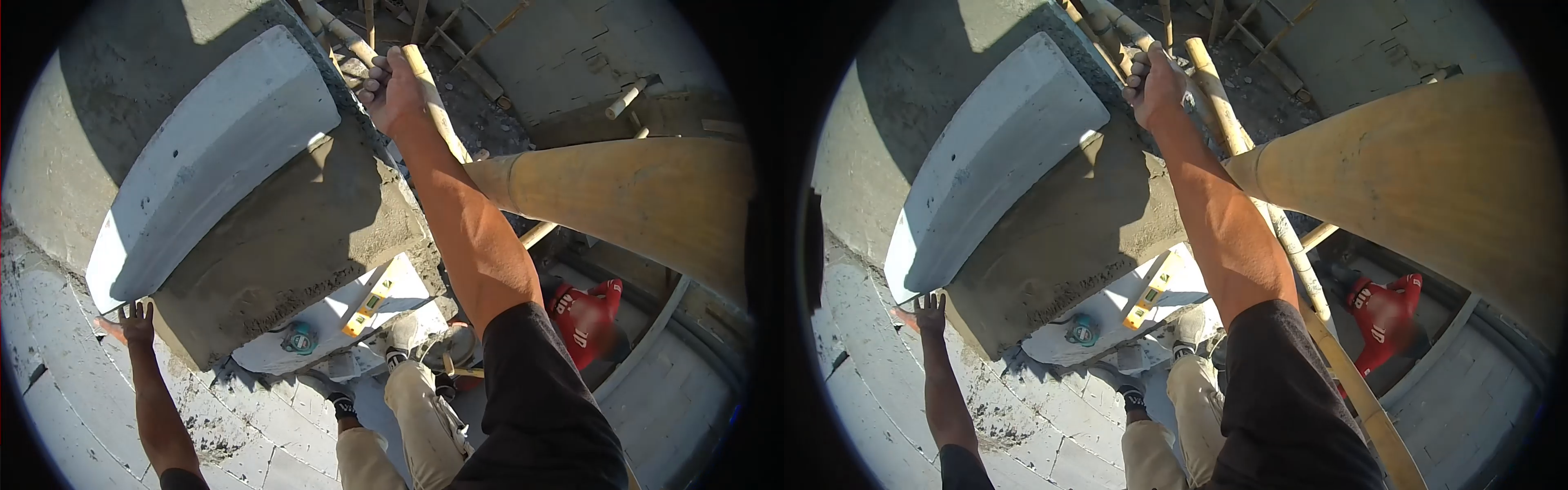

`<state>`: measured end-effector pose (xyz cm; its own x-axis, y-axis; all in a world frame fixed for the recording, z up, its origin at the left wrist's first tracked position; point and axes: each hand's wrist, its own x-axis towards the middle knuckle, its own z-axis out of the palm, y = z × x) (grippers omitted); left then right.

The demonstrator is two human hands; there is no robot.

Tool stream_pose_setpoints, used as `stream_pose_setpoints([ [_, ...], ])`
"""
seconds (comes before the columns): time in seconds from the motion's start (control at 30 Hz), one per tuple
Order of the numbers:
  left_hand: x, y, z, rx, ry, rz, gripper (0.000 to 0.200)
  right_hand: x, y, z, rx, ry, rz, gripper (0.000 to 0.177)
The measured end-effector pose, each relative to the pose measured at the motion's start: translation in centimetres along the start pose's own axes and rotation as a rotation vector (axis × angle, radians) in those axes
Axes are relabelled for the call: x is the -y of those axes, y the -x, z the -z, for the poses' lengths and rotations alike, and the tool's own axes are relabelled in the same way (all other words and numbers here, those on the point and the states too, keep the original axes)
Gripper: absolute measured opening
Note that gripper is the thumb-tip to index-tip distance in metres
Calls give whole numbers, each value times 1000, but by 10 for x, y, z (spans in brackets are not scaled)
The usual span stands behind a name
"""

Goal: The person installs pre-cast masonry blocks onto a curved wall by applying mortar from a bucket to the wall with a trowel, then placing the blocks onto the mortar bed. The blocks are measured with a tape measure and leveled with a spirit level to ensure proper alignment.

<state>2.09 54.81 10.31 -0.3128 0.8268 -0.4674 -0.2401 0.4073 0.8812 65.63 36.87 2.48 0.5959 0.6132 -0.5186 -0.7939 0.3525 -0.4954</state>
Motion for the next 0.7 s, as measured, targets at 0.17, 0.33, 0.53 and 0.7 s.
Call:
stream_pose_setpoints([
  [0.17, 20, -7, -15, -24, 11, 14, 115, -19, -16, -26, 2, -108, -64, 37],
  [0.33, 19, 22, -39, -98, -61, 36, 103, -32, -13, -49, -125, -4, -56, 41],
  [0.53, 25, -50, 28, 132, -167, 99, 103, -6, -31, -35, -49, -47, 0, 43],
  [0.7, 28, -19, -6, 95, 31, 78, 131, -26, -38, -40, -124, -254, 42, 44],
])
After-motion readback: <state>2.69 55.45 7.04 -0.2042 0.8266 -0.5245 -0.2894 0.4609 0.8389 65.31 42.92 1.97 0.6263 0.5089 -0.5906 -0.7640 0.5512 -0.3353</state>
